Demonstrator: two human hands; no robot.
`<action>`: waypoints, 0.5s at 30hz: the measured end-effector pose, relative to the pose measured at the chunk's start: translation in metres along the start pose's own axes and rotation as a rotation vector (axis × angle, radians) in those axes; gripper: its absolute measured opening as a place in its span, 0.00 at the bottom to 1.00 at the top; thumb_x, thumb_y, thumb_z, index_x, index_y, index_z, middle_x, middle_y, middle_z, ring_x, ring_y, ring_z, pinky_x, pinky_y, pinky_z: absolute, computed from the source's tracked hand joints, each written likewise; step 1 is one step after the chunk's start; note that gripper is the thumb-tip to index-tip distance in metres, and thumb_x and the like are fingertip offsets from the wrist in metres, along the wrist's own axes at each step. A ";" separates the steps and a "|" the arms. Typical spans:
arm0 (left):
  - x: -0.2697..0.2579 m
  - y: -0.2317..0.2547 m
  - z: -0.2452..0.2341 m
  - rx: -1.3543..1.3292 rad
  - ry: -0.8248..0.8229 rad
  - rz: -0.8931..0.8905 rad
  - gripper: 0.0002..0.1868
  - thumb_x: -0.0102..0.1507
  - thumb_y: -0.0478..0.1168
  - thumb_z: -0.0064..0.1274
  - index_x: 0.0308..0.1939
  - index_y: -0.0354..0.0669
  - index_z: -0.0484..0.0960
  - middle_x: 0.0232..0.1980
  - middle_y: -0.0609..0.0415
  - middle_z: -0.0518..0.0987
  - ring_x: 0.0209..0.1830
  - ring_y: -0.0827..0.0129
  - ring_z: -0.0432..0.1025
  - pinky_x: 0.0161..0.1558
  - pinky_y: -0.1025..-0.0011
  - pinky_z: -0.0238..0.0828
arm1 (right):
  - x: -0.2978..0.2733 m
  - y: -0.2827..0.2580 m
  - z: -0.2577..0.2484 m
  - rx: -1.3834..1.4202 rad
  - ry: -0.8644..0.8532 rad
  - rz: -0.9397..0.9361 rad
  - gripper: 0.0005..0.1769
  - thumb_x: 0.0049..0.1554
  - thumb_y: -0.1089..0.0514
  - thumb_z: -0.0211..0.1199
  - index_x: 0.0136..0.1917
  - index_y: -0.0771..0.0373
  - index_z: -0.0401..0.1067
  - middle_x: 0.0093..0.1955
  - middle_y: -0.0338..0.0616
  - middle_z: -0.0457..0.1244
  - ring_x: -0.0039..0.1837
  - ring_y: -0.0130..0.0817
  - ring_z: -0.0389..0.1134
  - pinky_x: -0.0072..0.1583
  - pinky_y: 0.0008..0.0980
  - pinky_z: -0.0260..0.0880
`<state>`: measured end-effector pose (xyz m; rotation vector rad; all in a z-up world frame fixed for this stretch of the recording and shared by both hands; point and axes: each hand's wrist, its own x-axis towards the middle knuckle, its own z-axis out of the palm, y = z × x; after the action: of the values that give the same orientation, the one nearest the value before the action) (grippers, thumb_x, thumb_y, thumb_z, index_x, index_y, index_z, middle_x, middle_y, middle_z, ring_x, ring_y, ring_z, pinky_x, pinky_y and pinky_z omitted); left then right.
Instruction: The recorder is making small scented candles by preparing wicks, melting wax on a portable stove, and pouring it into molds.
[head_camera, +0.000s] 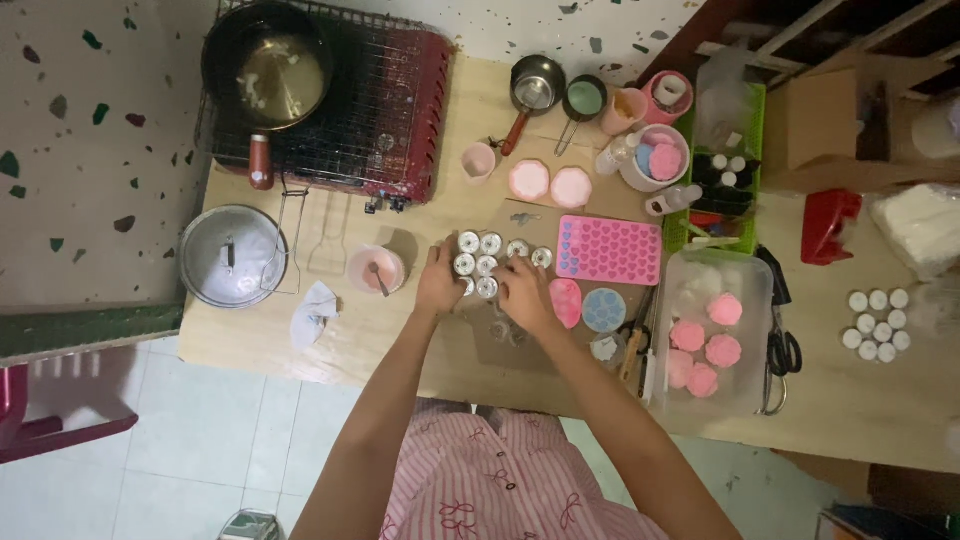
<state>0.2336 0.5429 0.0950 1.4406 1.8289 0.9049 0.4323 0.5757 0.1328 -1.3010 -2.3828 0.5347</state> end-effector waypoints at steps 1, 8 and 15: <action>0.000 0.001 0.000 0.024 -0.031 -0.046 0.48 0.48 0.29 0.56 0.74 0.47 0.62 0.62 0.40 0.69 0.58 0.41 0.69 0.56 0.54 0.70 | -0.004 -0.005 -0.004 0.039 -0.056 0.014 0.16 0.47 0.65 0.64 0.50 0.59 0.79 0.50 0.50 0.65 0.58 0.49 0.67 0.56 0.51 0.64; 0.003 -0.013 0.014 0.045 -0.045 -0.111 0.42 0.53 0.32 0.53 0.74 0.53 0.64 0.63 0.39 0.69 0.59 0.41 0.69 0.59 0.54 0.70 | -0.027 0.020 -0.007 0.056 0.030 0.032 0.18 0.47 0.65 0.64 0.52 0.60 0.79 0.50 0.51 0.64 0.57 0.49 0.65 0.57 0.50 0.65; 0.011 -0.009 0.012 0.032 -0.083 -0.137 0.42 0.52 0.35 0.55 0.73 0.56 0.66 0.62 0.39 0.68 0.60 0.44 0.69 0.61 0.56 0.69 | -0.029 0.047 -0.012 -0.022 0.143 0.256 0.23 0.47 0.67 0.64 0.57 0.64 0.77 0.52 0.57 0.63 0.58 0.54 0.64 0.59 0.49 0.67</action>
<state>0.2364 0.5537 0.0795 1.3332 1.8623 0.7407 0.4865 0.5759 0.1156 -1.6087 -2.1263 0.4699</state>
